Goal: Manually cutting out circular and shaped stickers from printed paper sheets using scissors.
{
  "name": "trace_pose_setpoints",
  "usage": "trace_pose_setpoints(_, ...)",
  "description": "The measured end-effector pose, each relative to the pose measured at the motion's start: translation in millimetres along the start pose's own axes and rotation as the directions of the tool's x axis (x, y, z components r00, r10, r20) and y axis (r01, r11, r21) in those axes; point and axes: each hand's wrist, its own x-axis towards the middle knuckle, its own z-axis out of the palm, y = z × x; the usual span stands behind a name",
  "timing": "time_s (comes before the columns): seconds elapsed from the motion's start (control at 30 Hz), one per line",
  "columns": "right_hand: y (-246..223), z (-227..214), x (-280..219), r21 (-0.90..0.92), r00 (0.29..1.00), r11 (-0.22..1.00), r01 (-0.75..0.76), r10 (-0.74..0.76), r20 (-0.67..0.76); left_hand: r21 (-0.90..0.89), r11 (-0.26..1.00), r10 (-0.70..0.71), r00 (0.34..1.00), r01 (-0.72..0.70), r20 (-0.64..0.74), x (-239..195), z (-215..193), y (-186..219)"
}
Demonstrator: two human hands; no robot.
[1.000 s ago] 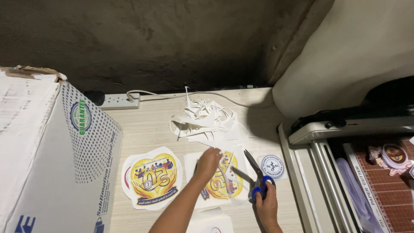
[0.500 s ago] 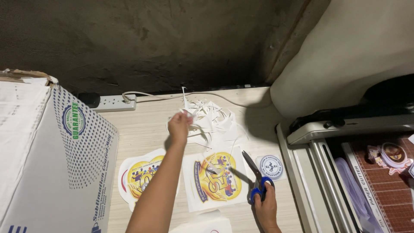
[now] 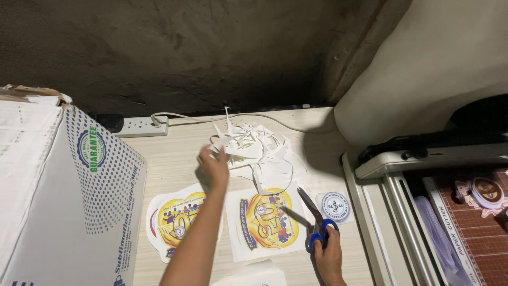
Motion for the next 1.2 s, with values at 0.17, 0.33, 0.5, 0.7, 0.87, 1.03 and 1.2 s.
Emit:
trace_pose_setpoints(0.17,-8,-3,0,0.006,0.999,0.999,-0.035,0.035,0.030,0.096,0.995,-0.012,0.891,-0.035,0.453,-82,-41,51)
trace_pose_setpoints(0.33,-4,-1,0,0.006,1.000,1.000,0.009,-0.010,0.020,0.062,0.985,0.098,0.807,-0.164,0.583,-112,-43,66)
trace_pose_setpoints(0.5,-4,-1,1,-0.009,0.996,0.997,-0.075,0.075,0.049,-0.035,0.896,0.343,0.638,-0.444,0.689,-121,-25,36)
trace_pose_setpoints(0.7,-7,-1,1,-0.022,0.998,0.998,-0.056,0.056,0.034,-0.172,0.798,0.575,0.645,-0.578,0.503,-82,2,13)
trace_pose_setpoints(0.87,3,2,0,-0.014,0.999,0.999,-0.032,0.033,0.031,-0.075,0.879,0.440,0.739,-0.471,0.511,-33,2,38)
trace_pose_setpoints(1.03,5,4,0,0.012,1.000,1.000,0.013,-0.013,0.007,-0.090,0.899,0.426,0.813,-0.428,0.397,-15,7,34)
trace_pose_setpoints(1.2,6,4,1,-0.045,0.999,0.999,-0.023,0.024,0.030,0.024,0.948,0.256,0.807,-0.316,0.532,-36,-17,44)
